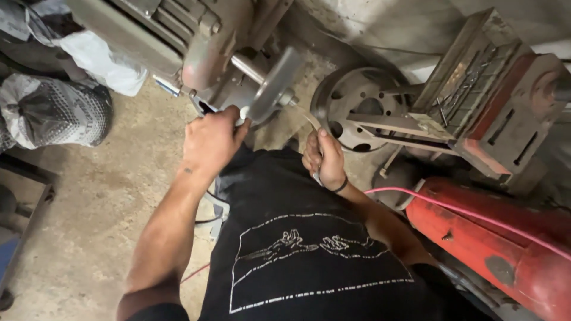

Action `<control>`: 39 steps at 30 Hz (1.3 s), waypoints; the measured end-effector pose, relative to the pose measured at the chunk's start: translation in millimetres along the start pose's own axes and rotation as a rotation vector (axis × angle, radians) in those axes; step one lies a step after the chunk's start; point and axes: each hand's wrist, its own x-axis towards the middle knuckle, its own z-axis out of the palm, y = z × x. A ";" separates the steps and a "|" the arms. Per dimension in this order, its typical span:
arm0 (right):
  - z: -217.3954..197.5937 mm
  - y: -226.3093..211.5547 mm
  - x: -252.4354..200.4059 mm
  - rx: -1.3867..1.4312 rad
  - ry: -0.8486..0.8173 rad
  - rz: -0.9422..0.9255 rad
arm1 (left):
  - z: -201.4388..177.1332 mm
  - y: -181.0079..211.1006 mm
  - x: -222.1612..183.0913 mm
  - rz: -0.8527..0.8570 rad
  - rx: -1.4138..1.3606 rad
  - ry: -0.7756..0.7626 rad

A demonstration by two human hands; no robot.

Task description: Polishing a curved metal handle or bracket using a bench-mounted polishing wheel

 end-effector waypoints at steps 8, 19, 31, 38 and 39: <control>-11.0 6.3 -4.9 -0.024 0.007 -0.026 | -5.7 3.0 0.2 -0.008 -0.041 -0.053; -10.7 -1.5 -11.4 0.005 0.015 0.015 | -1.7 10.0 -1.7 -0.035 -0.075 -0.071; 9.2 -37.0 14.4 0.025 0.167 0.255 | 18.7 -5.3 29.7 0.034 -0.161 -0.061; 0.7 -46.3 12.4 -0.011 0.161 0.316 | 13.7 3.6 28.2 0.025 -0.164 -0.089; -0.9 -47.8 11.0 -0.008 0.170 0.314 | 13.7 7.4 28.5 0.019 -0.160 -0.103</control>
